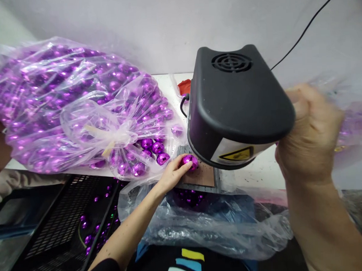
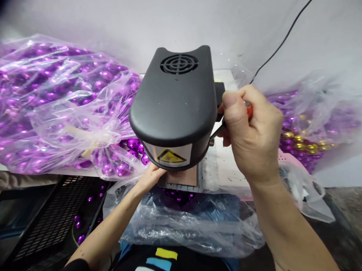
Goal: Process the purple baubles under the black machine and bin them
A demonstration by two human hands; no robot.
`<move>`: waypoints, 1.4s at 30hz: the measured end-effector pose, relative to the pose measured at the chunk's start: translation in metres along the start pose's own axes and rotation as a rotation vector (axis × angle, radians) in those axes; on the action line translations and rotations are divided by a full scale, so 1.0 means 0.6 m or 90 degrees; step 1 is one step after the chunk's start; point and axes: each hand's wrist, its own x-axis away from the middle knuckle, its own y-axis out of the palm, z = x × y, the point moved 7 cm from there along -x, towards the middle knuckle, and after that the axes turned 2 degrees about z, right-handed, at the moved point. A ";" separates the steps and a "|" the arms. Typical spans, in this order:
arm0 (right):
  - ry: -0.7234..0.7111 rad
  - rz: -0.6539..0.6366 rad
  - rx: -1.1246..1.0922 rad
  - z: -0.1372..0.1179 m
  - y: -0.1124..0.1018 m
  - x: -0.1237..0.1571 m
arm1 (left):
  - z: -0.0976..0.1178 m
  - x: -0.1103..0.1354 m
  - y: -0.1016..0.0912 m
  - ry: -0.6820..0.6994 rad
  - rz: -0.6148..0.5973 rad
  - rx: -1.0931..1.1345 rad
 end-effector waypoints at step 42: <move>-0.047 0.019 0.068 -0.012 -0.005 0.012 | 0.004 0.006 0.067 0.123 0.015 -0.234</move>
